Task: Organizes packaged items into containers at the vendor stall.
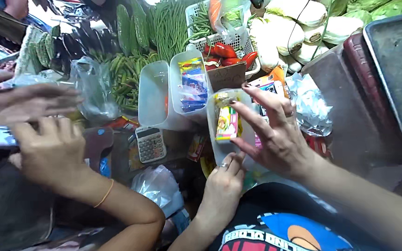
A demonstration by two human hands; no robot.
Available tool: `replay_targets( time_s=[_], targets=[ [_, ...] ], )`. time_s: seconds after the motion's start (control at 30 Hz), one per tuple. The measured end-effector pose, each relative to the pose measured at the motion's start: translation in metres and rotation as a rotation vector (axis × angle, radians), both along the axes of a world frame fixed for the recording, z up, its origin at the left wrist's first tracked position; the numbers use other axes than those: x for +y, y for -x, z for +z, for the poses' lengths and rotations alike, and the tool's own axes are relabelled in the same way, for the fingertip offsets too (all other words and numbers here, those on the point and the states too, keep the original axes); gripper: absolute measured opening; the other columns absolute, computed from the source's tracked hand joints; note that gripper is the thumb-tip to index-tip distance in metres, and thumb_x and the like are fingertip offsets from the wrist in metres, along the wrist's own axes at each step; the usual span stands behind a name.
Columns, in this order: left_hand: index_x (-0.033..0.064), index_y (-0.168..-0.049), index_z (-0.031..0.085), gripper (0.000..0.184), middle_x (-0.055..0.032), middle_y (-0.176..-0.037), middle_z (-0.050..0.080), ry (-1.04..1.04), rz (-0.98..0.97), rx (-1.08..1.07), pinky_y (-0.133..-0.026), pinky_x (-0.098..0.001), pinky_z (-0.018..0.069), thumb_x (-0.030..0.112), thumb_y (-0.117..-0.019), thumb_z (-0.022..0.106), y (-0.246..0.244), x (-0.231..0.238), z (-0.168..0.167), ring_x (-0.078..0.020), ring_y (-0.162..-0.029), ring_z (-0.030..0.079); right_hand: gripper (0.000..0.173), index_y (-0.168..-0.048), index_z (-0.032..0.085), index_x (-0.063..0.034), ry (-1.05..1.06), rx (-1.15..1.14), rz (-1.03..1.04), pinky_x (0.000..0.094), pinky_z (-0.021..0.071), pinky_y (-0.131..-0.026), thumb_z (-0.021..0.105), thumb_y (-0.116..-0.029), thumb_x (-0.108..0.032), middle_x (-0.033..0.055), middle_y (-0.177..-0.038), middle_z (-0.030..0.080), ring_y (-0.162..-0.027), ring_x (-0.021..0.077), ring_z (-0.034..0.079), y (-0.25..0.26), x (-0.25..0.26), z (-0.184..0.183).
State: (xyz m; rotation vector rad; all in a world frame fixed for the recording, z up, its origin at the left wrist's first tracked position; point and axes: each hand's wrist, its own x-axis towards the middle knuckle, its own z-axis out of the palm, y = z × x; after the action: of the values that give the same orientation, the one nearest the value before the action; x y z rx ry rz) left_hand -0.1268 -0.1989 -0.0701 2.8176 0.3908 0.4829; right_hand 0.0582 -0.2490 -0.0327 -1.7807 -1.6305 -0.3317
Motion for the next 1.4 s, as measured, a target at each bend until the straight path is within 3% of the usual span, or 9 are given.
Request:
replay_targets(
  time_s=[0.23,0.37,0.47,0.7,0.83,0.93,1.07,1.27,1.4],
  targets=[
    [0.0094,-0.089,0.075,0.022,-0.0046,-0.117,0.076,-0.140,-0.078,-0.166,-0.095,-0.0263,0.0534,0.009,-0.0979,0.055,0.054,0.003,-0.057,-0.0165,-0.115,0.069,0.077,-0.155,0.033,0.0079,0.245,0.575,0.091,0.0389,0.0458,-0.114,0.065,-0.0905,-0.019,0.0272,-0.159,0.039,-0.144,0.0317,0.047,0.042,-0.027,-0.034],
    [0.0080,-0.085,0.075,0.025,-0.0069,-0.108,0.077,-0.041,-0.090,-0.164,-0.105,-0.0260,0.0460,0.010,-0.0990,0.055,0.071,-0.007,-0.074,-0.0173,-0.116,0.067,0.087,-0.158,0.027,0.0038,0.215,0.541,0.109,0.0330,0.0619,-0.073,0.066,-0.0843,-0.019,0.0314,-0.161,0.031,-0.116,0.0312,0.069,0.071,-0.038,-0.050],
    [0.0096,-0.086,0.075,0.026,-0.0057,-0.102,0.076,-0.021,-0.076,-0.115,-0.101,-0.0268,0.0474,0.011,-0.0998,0.053,0.083,-0.014,-0.085,-0.0168,-0.106,0.068,0.093,-0.159,0.026,-0.0006,0.261,0.571,0.134,0.0341,0.0624,-0.066,0.071,-0.0806,-0.020,0.0320,-0.163,0.026,-0.114,0.0329,0.070,0.075,-0.045,-0.051],
    [-0.0084,-0.101,0.071,0.021,-0.0097,-0.107,0.075,0.331,0.008,0.101,-0.103,-0.0132,0.0416,-0.002,-0.0958,0.052,0.079,-0.034,-0.070,-0.0057,-0.110,0.067,0.089,-0.161,0.028,-0.0056,0.518,0.740,0.133,0.0395,0.0630,-0.069,0.072,-0.0838,-0.002,0.0376,-0.163,0.017,-0.109,0.0409,0.072,0.073,-0.052,-0.022],
    [0.0039,-0.108,0.075,0.026,-0.0064,-0.112,0.076,0.108,-0.101,-0.032,-0.100,-0.0242,0.0488,0.003,-0.0995,0.050,0.084,-0.035,-0.097,-0.0145,-0.106,0.071,0.084,-0.163,0.026,-0.0093,0.565,0.953,0.151,0.0433,0.0639,-0.075,0.063,-0.0892,0.007,0.0326,-0.166,0.014,-0.105,0.0349,0.073,0.057,-0.066,-0.018],
    [-0.0008,-0.105,0.072,0.019,-0.0115,-0.103,0.077,0.316,-0.086,0.018,-0.092,-0.0286,0.0541,0.006,-0.0998,0.054,0.053,-0.018,-0.024,-0.0186,-0.095,0.074,0.074,-0.160,0.025,0.0020,0.517,0.983,0.158,0.0394,0.0613,-0.089,0.058,-0.0930,0.007,0.0339,-0.164,0.019,-0.122,0.0300,0.067,0.042,-0.078,-0.020],
    [0.0059,-0.122,0.073,0.029,-0.0050,-0.116,0.077,0.210,-0.243,-0.051,-0.105,-0.0327,0.0455,0.007,-0.1054,0.049,0.075,-0.023,-0.077,-0.0109,-0.111,0.070,0.067,-0.156,0.020,0.0121,0.409,0.995,0.185,0.0296,0.0420,-0.117,0.053,-0.0994,0.001,0.0309,-0.161,0.030,-0.146,0.0153,0.043,0.030,-0.093,-0.034],
    [0.0092,-0.127,0.070,0.034,-0.0013,-0.117,0.076,0.095,-0.368,-0.118,-0.101,-0.0349,0.0478,0.001,-0.1042,0.047,0.075,-0.013,-0.086,-0.0100,-0.097,0.070,0.083,-0.160,0.011,0.0025,0.314,1.145,0.201,0.0306,0.0510,-0.111,0.056,-0.0913,0.011,0.0073,-0.160,0.038,-0.137,0.0064,0.051,0.024,-0.099,-0.041],
    [0.0068,-0.129,0.067,0.032,-0.0038,-0.112,0.075,-0.008,-0.331,-0.159,-0.097,-0.0346,0.0489,0.002,-0.1049,0.046,0.067,-0.007,-0.076,-0.0123,-0.095,0.070,0.091,-0.162,0.009,-0.0021,0.354,1.218,0.119,0.0370,0.0666,-0.087,0.057,-0.0865,0.015,0.0062,-0.159,0.039,-0.123,0.0133,0.065,0.022,-0.087,-0.024]
  ],
)
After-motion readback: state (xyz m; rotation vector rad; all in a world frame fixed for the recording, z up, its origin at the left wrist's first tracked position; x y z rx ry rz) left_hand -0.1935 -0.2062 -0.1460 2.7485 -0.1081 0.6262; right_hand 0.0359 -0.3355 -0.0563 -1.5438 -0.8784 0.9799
